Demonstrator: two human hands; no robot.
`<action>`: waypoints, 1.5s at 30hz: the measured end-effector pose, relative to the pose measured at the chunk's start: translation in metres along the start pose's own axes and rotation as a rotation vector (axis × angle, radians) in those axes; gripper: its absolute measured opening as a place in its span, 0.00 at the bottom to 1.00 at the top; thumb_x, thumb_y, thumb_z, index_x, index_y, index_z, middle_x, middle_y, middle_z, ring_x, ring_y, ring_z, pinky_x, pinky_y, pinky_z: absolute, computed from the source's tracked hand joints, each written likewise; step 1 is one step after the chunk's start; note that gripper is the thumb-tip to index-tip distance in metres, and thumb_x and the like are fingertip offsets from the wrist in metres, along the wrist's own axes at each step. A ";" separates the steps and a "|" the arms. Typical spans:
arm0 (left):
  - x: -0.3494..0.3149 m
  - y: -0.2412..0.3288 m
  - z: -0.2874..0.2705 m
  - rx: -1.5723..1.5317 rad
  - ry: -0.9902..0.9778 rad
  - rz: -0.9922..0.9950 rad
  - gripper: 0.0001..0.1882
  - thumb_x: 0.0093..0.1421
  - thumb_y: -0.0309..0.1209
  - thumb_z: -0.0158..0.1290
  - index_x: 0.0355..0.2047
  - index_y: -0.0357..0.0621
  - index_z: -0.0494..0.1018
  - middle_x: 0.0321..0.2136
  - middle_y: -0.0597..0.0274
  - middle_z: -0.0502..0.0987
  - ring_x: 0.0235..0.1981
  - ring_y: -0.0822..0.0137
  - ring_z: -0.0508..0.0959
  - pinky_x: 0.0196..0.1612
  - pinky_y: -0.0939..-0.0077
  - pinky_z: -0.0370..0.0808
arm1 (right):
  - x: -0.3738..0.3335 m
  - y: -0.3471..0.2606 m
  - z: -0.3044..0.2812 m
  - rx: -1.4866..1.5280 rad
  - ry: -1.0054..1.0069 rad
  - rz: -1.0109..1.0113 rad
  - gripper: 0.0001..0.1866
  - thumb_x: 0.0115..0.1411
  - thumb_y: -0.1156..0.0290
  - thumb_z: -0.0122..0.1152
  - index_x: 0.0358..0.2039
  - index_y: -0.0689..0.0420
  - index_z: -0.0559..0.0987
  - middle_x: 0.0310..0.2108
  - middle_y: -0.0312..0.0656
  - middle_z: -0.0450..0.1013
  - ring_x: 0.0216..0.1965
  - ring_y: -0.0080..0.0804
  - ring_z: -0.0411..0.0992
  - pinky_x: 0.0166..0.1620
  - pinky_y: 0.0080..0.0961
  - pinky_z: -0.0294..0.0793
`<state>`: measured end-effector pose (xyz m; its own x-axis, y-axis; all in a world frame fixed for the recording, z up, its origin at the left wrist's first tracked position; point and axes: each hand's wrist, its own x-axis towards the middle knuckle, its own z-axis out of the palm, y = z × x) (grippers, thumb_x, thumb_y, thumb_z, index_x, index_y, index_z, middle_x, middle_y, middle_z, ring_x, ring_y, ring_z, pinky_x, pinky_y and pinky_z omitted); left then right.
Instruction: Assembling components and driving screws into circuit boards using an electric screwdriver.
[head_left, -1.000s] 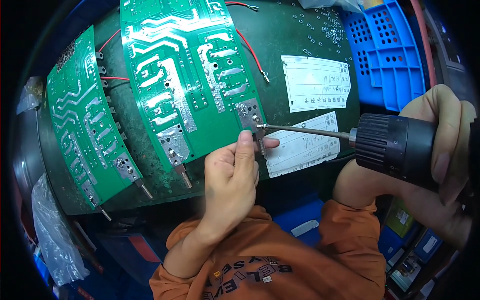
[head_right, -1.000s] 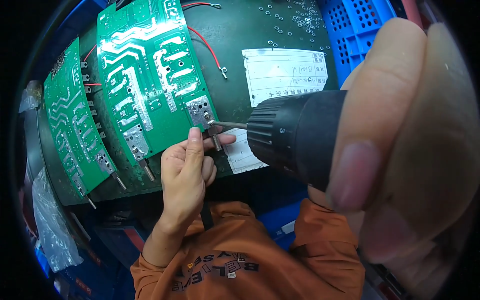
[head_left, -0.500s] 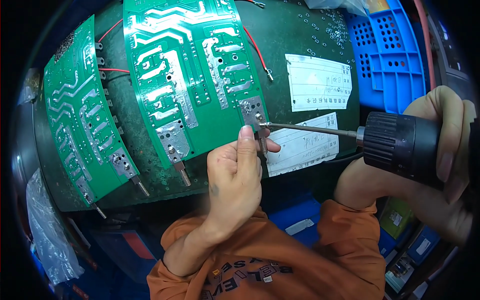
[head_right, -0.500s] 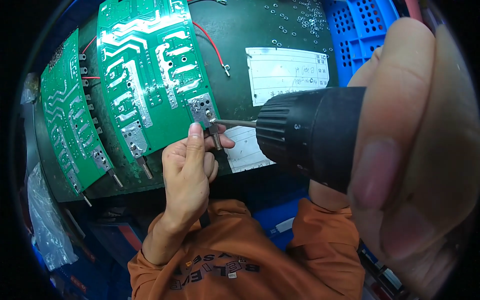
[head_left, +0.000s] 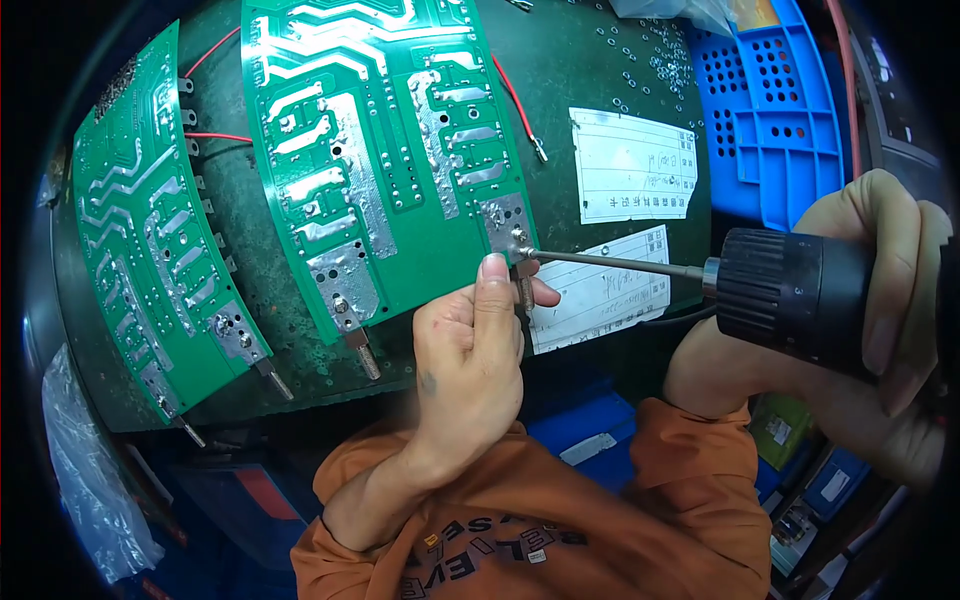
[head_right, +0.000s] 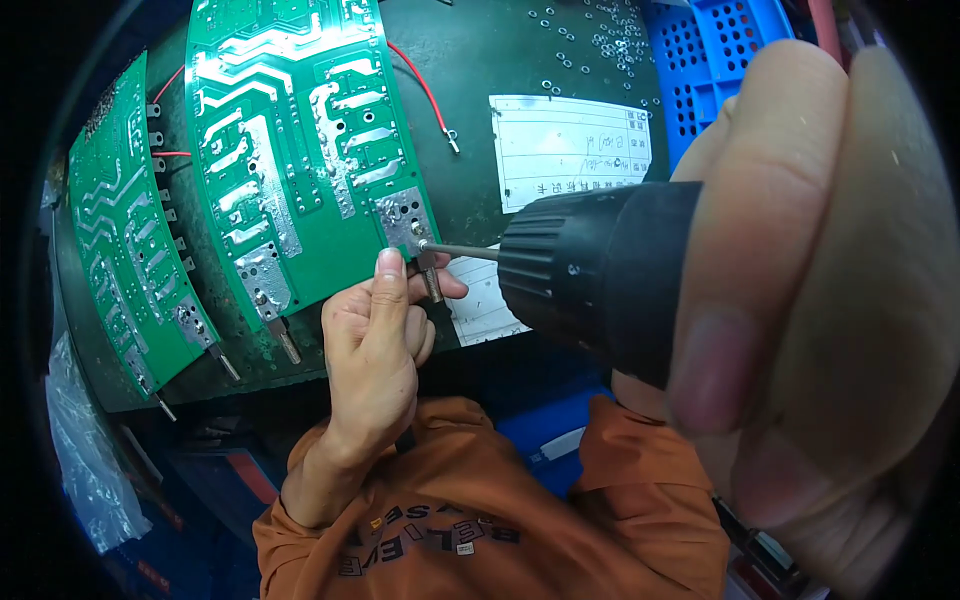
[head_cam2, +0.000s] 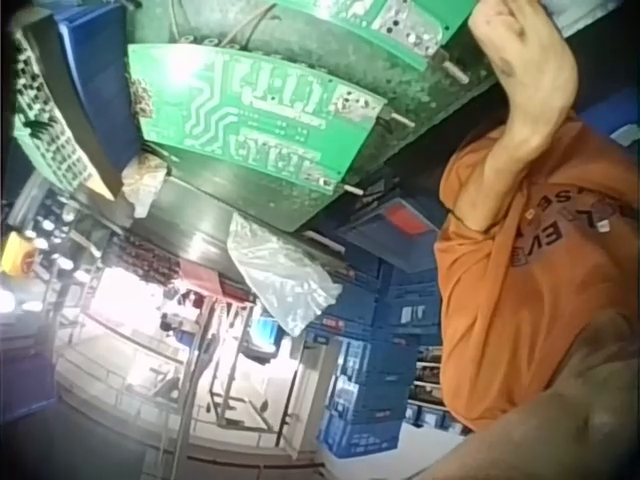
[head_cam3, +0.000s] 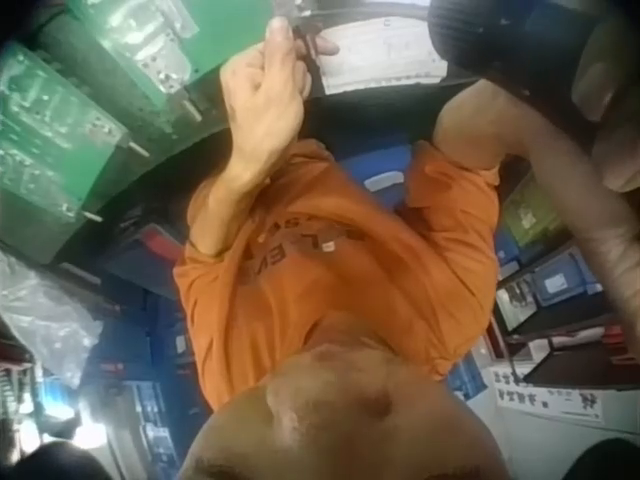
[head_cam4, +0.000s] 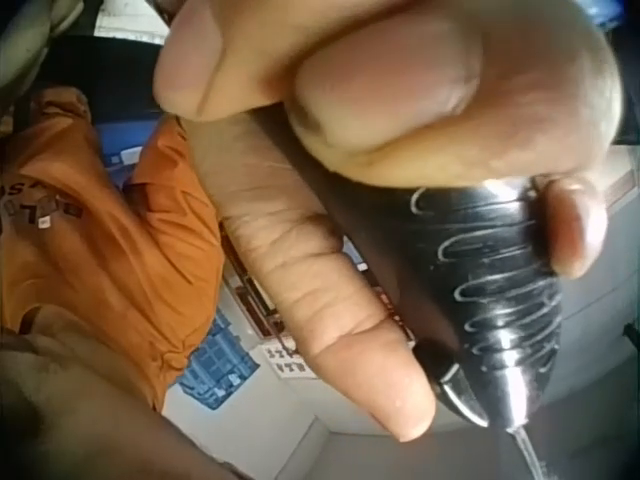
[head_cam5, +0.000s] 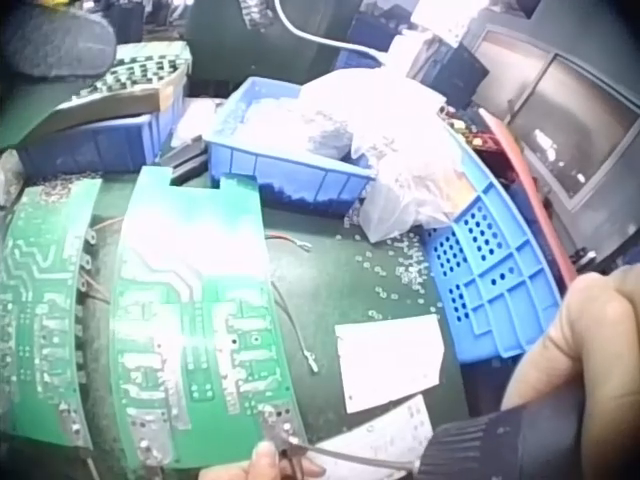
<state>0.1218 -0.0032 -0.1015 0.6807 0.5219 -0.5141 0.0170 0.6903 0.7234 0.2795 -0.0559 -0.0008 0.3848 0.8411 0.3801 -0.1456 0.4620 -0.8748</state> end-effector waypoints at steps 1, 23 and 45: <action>-0.001 0.001 0.000 -0.003 0.002 -0.002 0.22 0.65 0.37 0.34 0.34 0.27 0.69 0.09 0.71 0.61 0.07 0.86 0.47 0.11 0.86 0.45 | 0.000 -0.002 -0.002 -0.001 0.000 0.003 0.34 0.51 0.44 0.52 0.40 0.64 0.60 0.23 0.40 0.60 0.18 0.25 0.61 0.22 0.20 0.66; 0.001 0.004 -0.001 -0.006 0.039 -0.019 0.20 0.65 0.37 0.35 0.34 0.28 0.68 0.15 0.64 0.69 0.07 0.86 0.49 0.11 0.87 0.46 | 0.017 0.026 0.037 -0.008 -0.025 -0.004 0.34 0.51 0.43 0.51 0.40 0.64 0.60 0.23 0.40 0.60 0.17 0.26 0.61 0.21 0.20 0.66; -0.108 -0.017 -0.082 -0.595 -0.208 -0.206 0.15 0.61 0.26 0.35 0.46 0.32 0.62 0.33 0.56 0.71 0.25 0.73 0.65 0.33 0.79 0.66 | -0.004 -0.043 0.023 0.129 -0.124 -0.193 0.34 0.51 0.42 0.50 0.40 0.64 0.61 0.23 0.41 0.60 0.17 0.26 0.62 0.21 0.21 0.66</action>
<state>-0.0116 -0.0303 -0.0963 0.8348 0.2837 -0.4718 -0.2052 0.9556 0.2116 0.2632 -0.0727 0.0428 0.3034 0.7585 0.5767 -0.1982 0.6422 -0.7404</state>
